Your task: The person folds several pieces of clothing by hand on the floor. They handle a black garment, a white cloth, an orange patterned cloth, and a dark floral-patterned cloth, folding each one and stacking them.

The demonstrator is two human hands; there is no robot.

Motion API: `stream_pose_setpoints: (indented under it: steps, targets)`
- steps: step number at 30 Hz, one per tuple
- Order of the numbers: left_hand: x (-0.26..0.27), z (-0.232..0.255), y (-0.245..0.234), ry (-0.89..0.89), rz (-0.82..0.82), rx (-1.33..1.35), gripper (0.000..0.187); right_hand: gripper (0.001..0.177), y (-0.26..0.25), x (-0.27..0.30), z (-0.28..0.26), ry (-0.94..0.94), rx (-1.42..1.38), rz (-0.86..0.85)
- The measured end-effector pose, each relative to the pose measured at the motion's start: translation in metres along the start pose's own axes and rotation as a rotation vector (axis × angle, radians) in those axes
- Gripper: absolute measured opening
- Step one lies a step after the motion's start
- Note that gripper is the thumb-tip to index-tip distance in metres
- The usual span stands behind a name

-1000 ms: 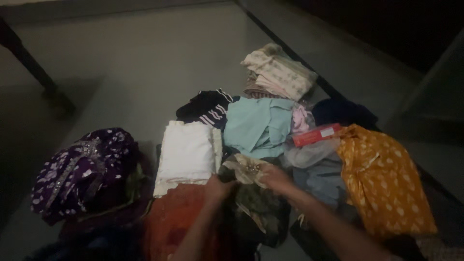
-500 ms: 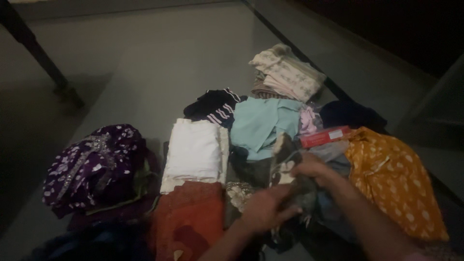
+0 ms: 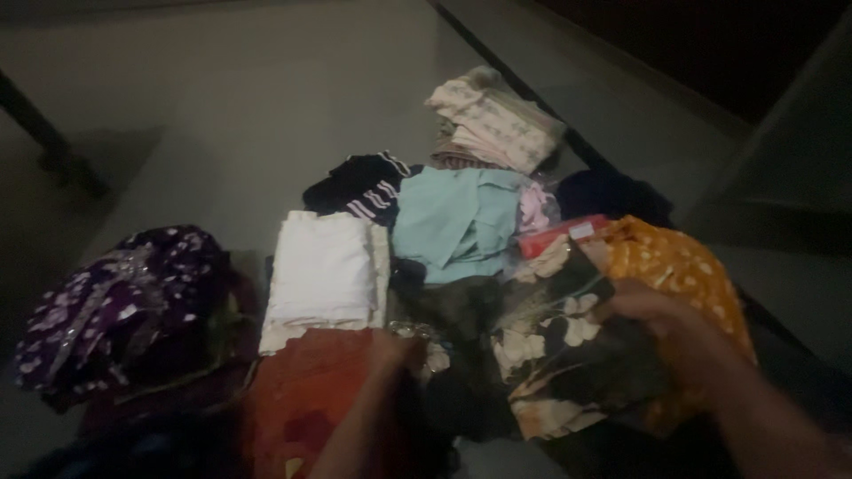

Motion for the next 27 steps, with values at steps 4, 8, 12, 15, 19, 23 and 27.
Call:
stream_pose_setpoints:
  steps: [4,8,12,15,19,23,27]
  targets:
    - [-0.008,0.021,0.008,0.157,-0.128,0.255,0.047,0.054,0.006,-0.011,0.001,-0.099,-0.037,-0.006]
    - [0.032,0.067,-0.017,0.413,-0.356,0.245,0.038,0.050,0.014,-0.023,-0.005,-0.239,-0.144,-0.065]
    - [0.090,0.115,-0.085,0.345,-0.302,0.351,0.035,0.043,0.011,-0.027,-0.027,-0.276,-0.092,-0.053]
    - [0.137,0.160,-0.115,0.440,-0.197,0.332,0.038,0.036,0.020,-0.019,-0.064,-0.360,-0.108,0.018]
    - [0.185,0.206,-0.095,0.560,0.047,-0.026,0.058,0.035,0.066,0.000,-0.122,-0.450,-0.263,0.057]
    - [0.228,0.232,-0.044,0.735,0.173,-0.240,0.049,0.062,0.109,0.005,-0.161,-0.271,-0.338,0.109]
    - [0.240,0.228,-0.042,0.712,0.187,-0.285,0.057,0.075,0.135,0.009,-0.186,-0.270,-0.393,0.023]
Point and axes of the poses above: each hand's wrist, its own x-axis away from the middle knuckle, its own y-axis out of the palm, z = x × y, the point moved 8 cm from there along -x, towards the middle knuckle, and after that the axes turned 13 degrees about -y, right-handed, at the moved point
